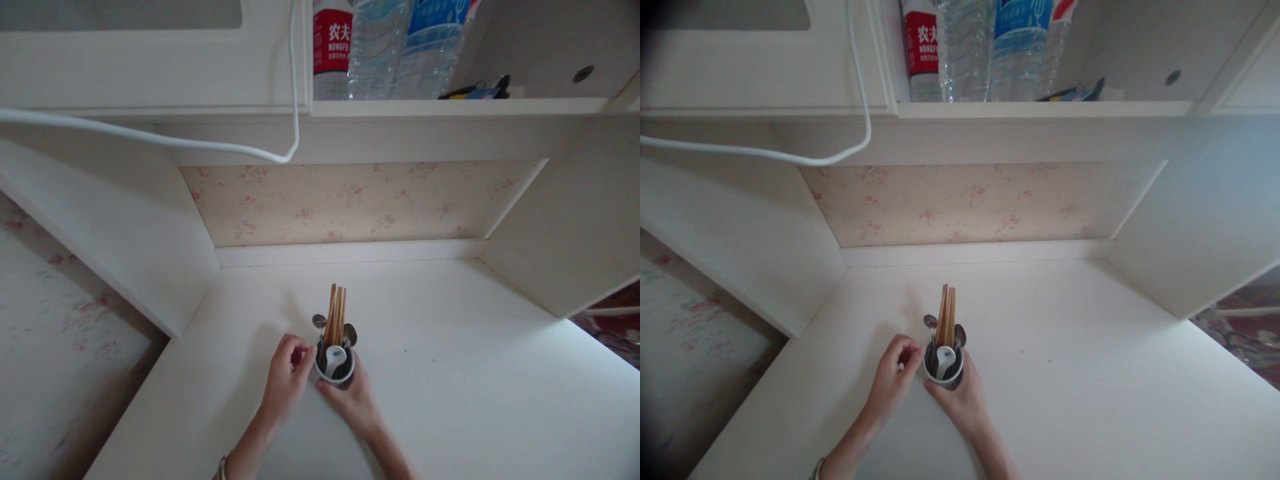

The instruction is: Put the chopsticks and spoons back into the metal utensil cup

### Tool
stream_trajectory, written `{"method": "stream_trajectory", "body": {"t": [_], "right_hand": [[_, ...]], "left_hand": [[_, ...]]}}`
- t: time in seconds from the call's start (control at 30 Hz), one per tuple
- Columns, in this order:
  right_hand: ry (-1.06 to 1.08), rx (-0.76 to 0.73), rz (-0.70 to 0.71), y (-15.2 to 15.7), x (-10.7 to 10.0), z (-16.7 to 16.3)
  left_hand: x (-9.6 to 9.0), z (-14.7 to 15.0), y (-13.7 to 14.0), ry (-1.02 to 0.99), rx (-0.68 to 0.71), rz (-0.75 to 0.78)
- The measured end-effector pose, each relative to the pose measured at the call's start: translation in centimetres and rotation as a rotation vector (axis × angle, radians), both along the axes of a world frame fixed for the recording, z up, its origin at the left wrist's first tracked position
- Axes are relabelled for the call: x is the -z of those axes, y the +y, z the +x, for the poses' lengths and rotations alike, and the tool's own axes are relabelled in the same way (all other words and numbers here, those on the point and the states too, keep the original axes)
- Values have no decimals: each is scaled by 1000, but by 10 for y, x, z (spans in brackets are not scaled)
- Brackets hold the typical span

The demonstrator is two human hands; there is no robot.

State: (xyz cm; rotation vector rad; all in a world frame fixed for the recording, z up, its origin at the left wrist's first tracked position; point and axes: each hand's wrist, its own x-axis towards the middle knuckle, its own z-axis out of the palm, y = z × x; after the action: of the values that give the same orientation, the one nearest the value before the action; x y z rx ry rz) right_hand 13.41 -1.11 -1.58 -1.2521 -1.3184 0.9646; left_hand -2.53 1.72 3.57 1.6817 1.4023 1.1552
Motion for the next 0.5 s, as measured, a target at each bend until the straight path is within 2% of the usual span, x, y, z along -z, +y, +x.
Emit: {"method": "stream_trajectory", "body": {"t": [0.13,0.23,0.4,0.5], "right_hand": [[-3,128,1,11,2,24],[-27,280,3,29,-7,59],[29,502,14,64,-30,124],[-3,591,10,77,-37,154]], "left_hand": [[29,-13,7,-71,13,-234],[45,-19,11,-61,82,-315],[52,-22,11,-32,172,-375],[52,-23,10,-9,191,-379]]}}
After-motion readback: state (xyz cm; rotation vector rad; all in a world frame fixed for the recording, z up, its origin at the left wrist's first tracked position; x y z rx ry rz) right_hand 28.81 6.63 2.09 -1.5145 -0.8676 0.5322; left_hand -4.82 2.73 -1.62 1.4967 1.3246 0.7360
